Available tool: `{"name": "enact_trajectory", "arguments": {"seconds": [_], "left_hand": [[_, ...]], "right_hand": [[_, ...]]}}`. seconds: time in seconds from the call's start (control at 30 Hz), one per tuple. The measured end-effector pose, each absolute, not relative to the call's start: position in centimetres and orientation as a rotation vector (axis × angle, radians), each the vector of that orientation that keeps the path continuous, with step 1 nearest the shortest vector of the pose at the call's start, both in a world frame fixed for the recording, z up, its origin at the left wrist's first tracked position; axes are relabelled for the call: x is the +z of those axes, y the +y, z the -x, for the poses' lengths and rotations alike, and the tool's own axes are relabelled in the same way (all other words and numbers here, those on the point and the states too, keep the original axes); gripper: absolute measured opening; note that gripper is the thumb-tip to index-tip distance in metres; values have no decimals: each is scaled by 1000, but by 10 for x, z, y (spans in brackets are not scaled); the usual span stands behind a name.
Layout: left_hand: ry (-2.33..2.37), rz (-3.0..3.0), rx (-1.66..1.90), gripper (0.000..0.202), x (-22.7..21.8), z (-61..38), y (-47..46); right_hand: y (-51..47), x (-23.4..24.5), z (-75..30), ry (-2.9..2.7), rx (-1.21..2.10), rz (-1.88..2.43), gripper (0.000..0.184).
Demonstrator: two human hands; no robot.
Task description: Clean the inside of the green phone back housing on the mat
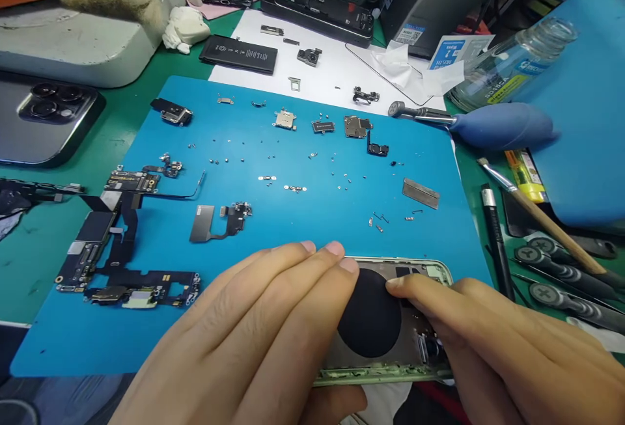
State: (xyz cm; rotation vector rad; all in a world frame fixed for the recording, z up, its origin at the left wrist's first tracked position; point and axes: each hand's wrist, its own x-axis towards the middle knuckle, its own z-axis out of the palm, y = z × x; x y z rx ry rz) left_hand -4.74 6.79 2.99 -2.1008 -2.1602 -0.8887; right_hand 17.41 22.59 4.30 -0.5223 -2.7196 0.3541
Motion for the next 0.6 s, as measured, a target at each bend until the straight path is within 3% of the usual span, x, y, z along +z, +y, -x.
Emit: {"name": "enact_trajectory", "arguments": {"seconds": [0.1, 0.6], "left_hand": [[-2130, 2104, -844, 57, 26, 49, 68], [-2146, 2082, -847, 47, 26, 48, 68]], "right_hand": [[226, 47, -170, -2727, 317, 508, 44], [218, 37, -174, -2633, 355, 656, 45]]}}
